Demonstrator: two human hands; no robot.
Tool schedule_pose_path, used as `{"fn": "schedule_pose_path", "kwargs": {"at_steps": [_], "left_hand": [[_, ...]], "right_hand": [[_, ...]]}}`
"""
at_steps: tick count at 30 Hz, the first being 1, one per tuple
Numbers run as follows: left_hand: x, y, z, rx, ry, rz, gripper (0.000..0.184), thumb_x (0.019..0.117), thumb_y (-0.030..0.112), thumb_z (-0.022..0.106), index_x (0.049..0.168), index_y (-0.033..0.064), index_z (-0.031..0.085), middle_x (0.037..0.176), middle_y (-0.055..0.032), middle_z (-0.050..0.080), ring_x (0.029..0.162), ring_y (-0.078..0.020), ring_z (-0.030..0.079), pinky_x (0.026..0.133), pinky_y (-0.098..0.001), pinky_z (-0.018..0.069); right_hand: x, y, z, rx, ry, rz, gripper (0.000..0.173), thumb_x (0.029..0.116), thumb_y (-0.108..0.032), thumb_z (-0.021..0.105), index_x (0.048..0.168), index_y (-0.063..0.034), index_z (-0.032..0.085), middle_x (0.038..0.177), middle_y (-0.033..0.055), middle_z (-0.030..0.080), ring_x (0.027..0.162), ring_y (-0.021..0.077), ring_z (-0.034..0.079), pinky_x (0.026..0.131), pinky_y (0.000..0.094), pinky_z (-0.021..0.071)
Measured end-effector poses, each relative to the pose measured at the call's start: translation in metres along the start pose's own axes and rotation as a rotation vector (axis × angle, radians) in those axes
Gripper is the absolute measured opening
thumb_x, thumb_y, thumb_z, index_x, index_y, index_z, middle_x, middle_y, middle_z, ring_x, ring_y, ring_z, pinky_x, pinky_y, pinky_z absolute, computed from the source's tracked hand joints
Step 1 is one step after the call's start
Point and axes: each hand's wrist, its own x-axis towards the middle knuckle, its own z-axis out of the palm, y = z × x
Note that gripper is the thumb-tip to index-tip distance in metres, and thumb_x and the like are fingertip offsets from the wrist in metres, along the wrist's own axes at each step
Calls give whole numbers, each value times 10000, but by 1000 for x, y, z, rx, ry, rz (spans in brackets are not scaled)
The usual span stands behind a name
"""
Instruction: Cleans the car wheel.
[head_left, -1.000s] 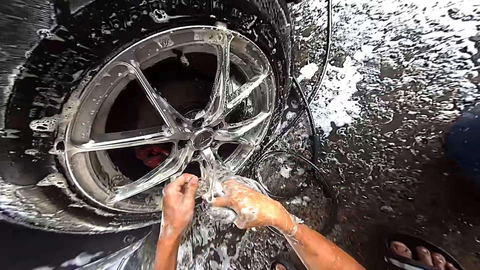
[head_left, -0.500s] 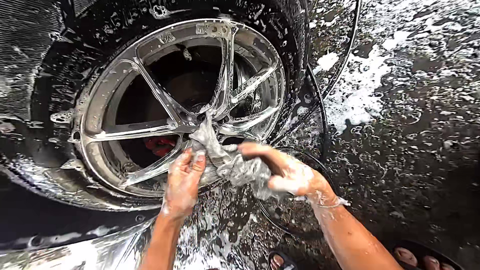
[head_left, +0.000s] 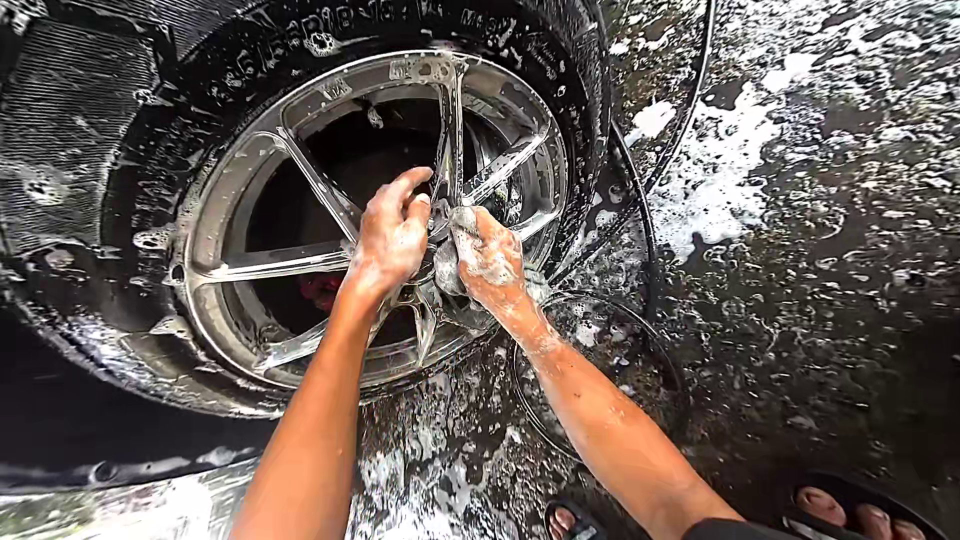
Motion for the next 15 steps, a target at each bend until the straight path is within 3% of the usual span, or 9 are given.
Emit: {"fn": "schedule_pose_path", "kwargs": {"at_steps": [2, 3, 6, 8, 10, 12, 13, 15], "left_hand": [[19, 4, 5, -77, -27, -89, 458, 1050, 109, 363, 1482, 73, 509, 1400, -204, 557, 1171, -252, 609, 992, -420, 495], [26, 6, 6, -138, -31, -137, 453, 1048, 115, 351, 1466, 72, 522, 1378, -166, 564, 1117, -202, 595, 948, -377, 487], [40, 11, 7, -212, -53, -272, 377, 1091, 225, 337, 1261, 41, 618, 1163, -84, 599, 1018, -139, 566, 861, -341, 466], [47, 15, 3, -235, -99, -359, 407, 1088, 237, 297, 1234, 27, 613, 1160, -87, 617, 1017, -143, 568, 848, -343, 453], [54, 19, 1, -265, -81, -410, 318, 1066, 200, 306, 1050, 71, 597, 963, -39, 600, 835, -112, 560, 694, -284, 434], [60, 23, 1, -237, -89, -433, 259, 1063, 183, 319, 950, 102, 537, 859, -27, 538, 740, -121, 518, 624, -279, 408], [62, 25, 1, -214, -97, -461, 258, 1069, 212, 317, 980, 109, 536, 870, -26, 534, 740, -124, 515, 618, -278, 412], [66, 27, -1, -234, -109, -549, 338, 1075, 282, 296, 1156, 96, 565, 1004, -57, 576, 843, -160, 535, 701, -329, 430]], "right_hand": [[8, -6, 10, -73, 65, 16, 252, 996, -87, 585, 1228, -13, 647, 963, 213, 711, 843, 367, 711, 694, 535, 565], [13, -8, 17, -88, 98, 26, 239, 976, -77, 597, 1192, -2, 665, 964, 212, 720, 850, 370, 718, 695, 543, 566], [24, -6, 38, -147, 226, -11, 199, 937, -57, 631, 1108, 12, 704, 952, 209, 733, 841, 368, 732, 664, 541, 569], [21, 0, 44, -185, 257, -58, 300, 934, -39, 643, 1230, 6, 664, 1012, 221, 720, 861, 377, 725, 647, 527, 566], [20, 5, 47, -174, 286, -102, 406, 927, -29, 658, 1330, 17, 625, 1063, 246, 714, 881, 394, 721, 673, 523, 572], [20, 14, 52, -168, 303, -192, 430, 913, -8, 675, 1338, 29, 625, 1096, 262, 702, 895, 391, 721, 703, 498, 590], [21, 19, 56, -175, 324, -237, 394, 899, -6, 689, 1291, 29, 660, 1064, 255, 701, 873, 379, 720, 694, 479, 593], [25, 25, 59, -207, 330, -257, 311, 872, -24, 710, 1180, 11, 723, 996, 234, 712, 840, 365, 724, 677, 470, 594]]}}
